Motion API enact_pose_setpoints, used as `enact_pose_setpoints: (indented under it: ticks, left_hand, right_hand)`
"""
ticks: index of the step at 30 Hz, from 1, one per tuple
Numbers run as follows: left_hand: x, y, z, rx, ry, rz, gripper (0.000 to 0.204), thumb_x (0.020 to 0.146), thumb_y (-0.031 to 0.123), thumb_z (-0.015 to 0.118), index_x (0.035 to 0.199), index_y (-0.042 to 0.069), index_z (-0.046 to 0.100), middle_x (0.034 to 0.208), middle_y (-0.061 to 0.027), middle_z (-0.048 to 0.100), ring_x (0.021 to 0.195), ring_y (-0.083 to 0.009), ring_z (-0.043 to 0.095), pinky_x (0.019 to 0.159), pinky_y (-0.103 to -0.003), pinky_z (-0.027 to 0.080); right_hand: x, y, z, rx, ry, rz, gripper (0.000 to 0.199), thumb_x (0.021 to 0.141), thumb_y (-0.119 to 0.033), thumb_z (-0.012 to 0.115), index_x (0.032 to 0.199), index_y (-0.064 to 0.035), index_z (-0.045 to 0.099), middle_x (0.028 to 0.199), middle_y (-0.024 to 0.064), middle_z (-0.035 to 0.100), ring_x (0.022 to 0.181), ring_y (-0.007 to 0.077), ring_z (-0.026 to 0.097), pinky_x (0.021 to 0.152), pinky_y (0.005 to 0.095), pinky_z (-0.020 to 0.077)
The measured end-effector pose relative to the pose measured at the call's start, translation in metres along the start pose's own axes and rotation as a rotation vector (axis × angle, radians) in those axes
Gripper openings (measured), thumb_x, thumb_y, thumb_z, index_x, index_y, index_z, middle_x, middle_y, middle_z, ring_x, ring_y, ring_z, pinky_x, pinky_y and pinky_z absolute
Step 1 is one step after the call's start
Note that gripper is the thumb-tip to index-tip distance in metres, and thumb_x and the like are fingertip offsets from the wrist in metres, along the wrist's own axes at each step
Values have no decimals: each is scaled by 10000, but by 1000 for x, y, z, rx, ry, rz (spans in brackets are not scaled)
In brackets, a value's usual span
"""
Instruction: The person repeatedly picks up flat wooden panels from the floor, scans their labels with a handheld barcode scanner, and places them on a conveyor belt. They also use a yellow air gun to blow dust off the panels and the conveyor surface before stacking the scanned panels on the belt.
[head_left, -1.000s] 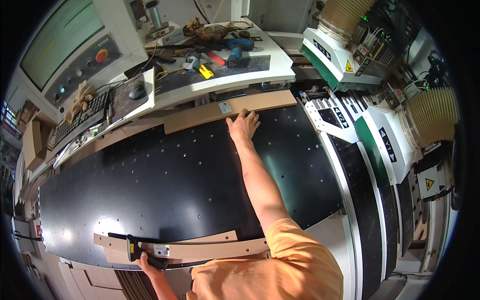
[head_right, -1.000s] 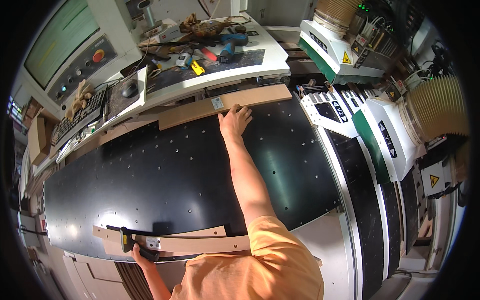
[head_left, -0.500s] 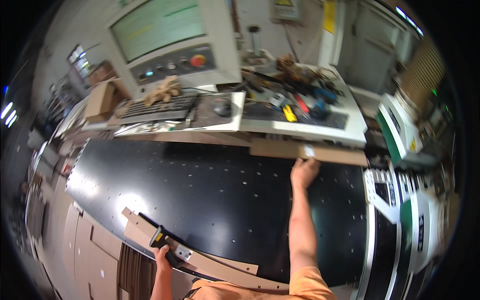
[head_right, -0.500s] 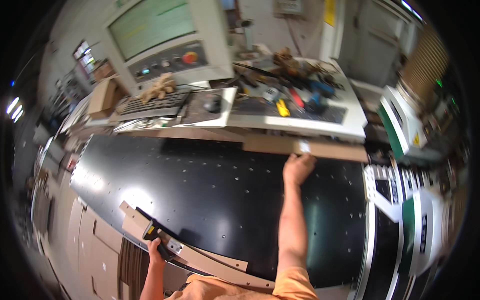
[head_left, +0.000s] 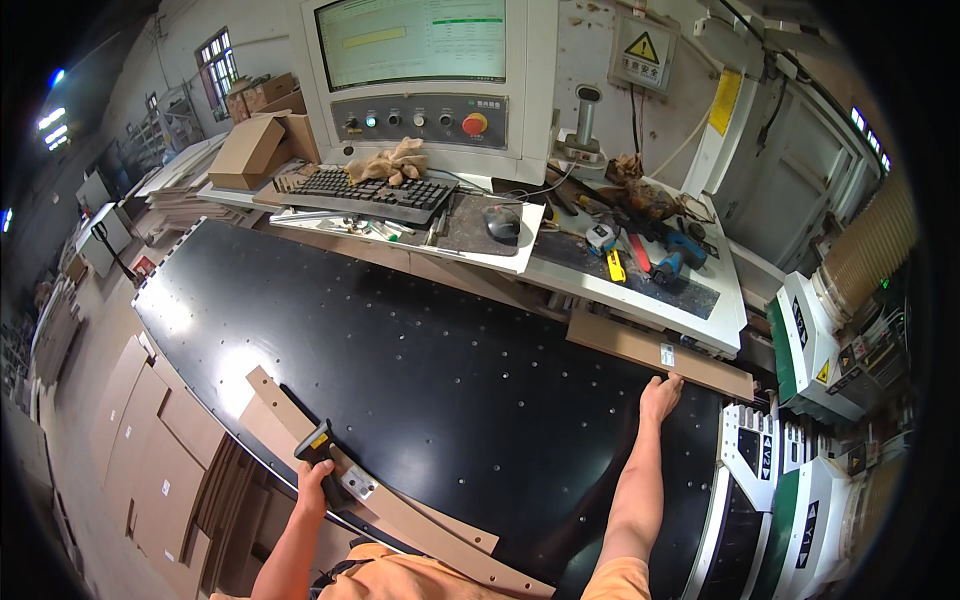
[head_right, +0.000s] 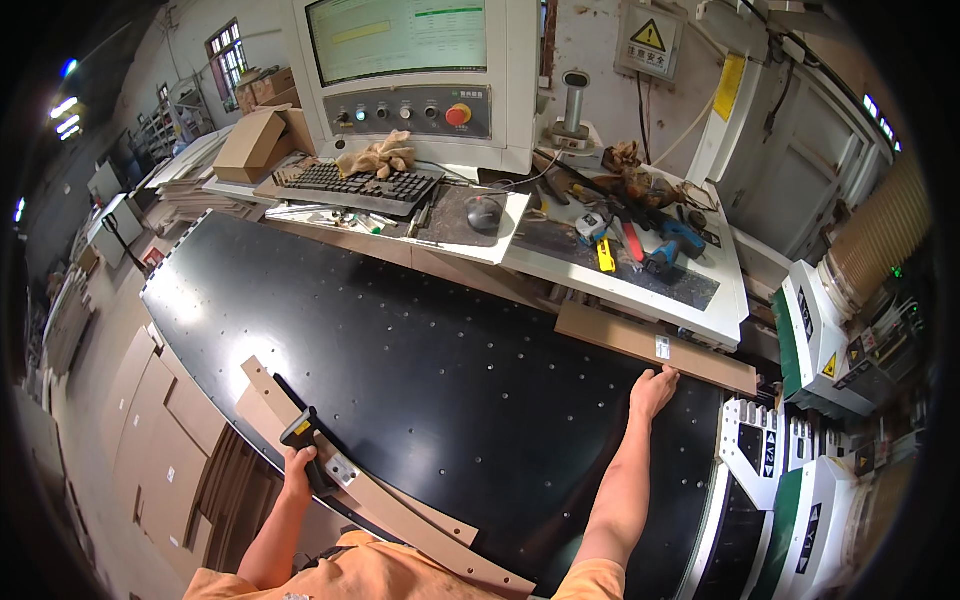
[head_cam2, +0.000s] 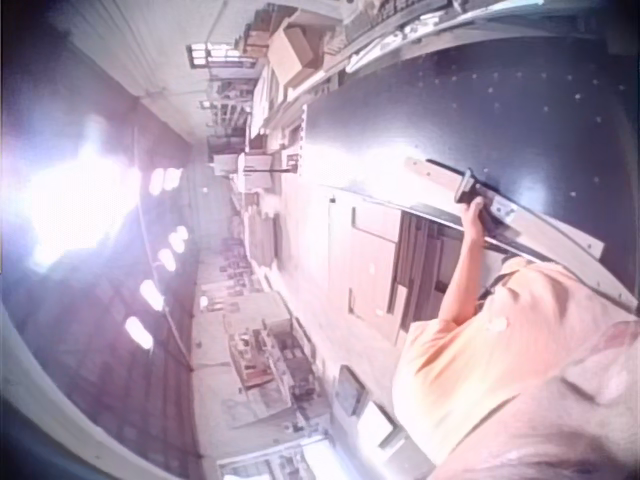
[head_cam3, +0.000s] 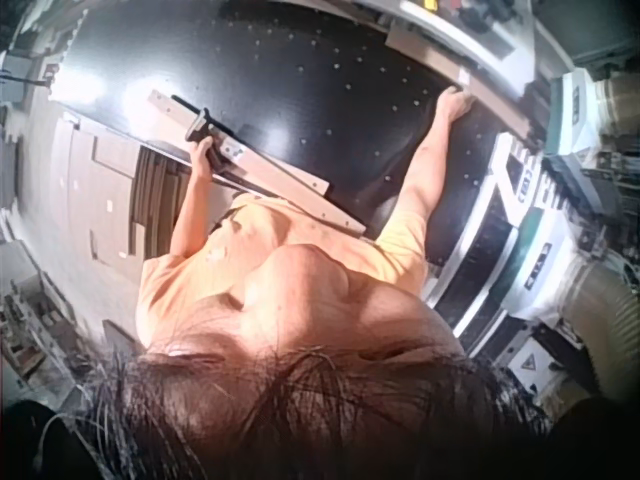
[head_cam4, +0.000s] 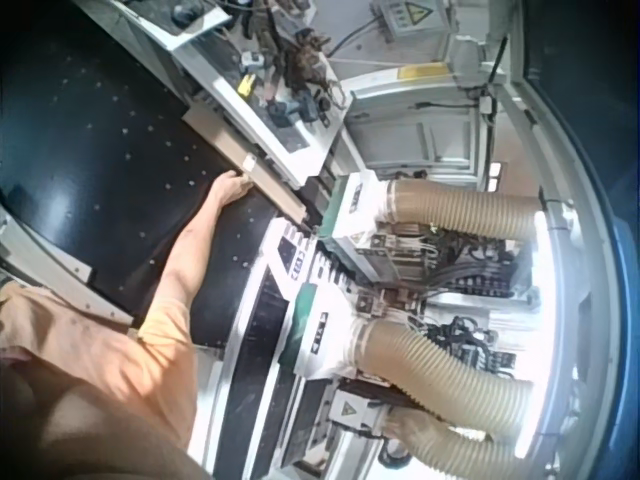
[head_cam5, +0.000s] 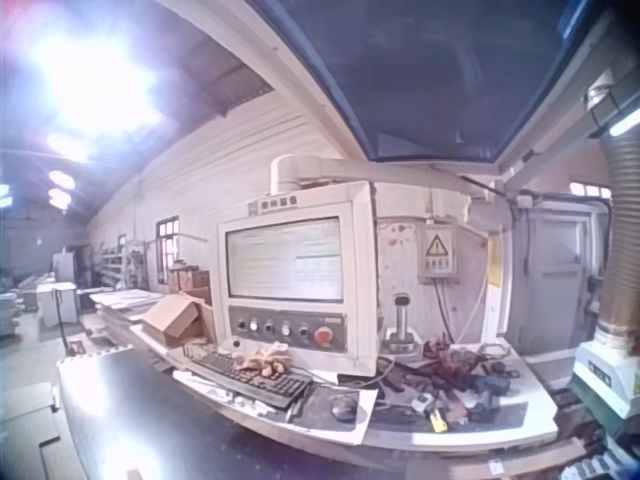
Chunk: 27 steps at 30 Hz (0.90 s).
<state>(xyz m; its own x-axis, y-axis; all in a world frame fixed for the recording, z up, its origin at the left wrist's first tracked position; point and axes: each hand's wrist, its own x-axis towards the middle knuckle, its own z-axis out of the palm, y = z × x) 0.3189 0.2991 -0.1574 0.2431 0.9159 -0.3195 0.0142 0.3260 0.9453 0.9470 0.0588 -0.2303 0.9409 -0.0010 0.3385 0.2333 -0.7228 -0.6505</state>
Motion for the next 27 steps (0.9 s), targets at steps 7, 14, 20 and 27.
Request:
enact_pose_setpoints:
  ticks: [7,14,20,27]
  left_hand:
    - [-8,-4,1,-22,30,18,310,799,253,651,971,1,591,768,-45,568,620,-150,573,545,-305,502]
    - [-3,-10,-3,16,16,-25,297,797,250,663,952,16,566,747,-24,516,588,-140,547,497,-312,489]
    - [-9,-9,-8,3,2,-23,342,795,256,669,1010,7,578,804,-20,530,676,-143,557,584,-301,493]
    - [-2,-52,-45,-110,204,73,221,803,211,676,920,34,614,785,-46,600,717,-149,587,680,-313,496]
  right_hand:
    - [2,20,-15,59,-92,-71,323,861,-41,537,1158,86,540,1245,271,590,1237,431,511,1071,477,392]
    - [1,28,-9,21,-73,-66,361,856,-26,548,1202,74,540,1343,281,540,1329,440,448,1140,468,343]
    - [-10,31,-27,-82,-170,-92,493,860,-62,576,1334,44,488,1381,232,540,1351,391,438,1148,448,331]
    - [-84,13,-17,80,-368,-406,533,880,-198,670,1359,-15,525,1403,162,554,1317,346,491,1119,410,372]
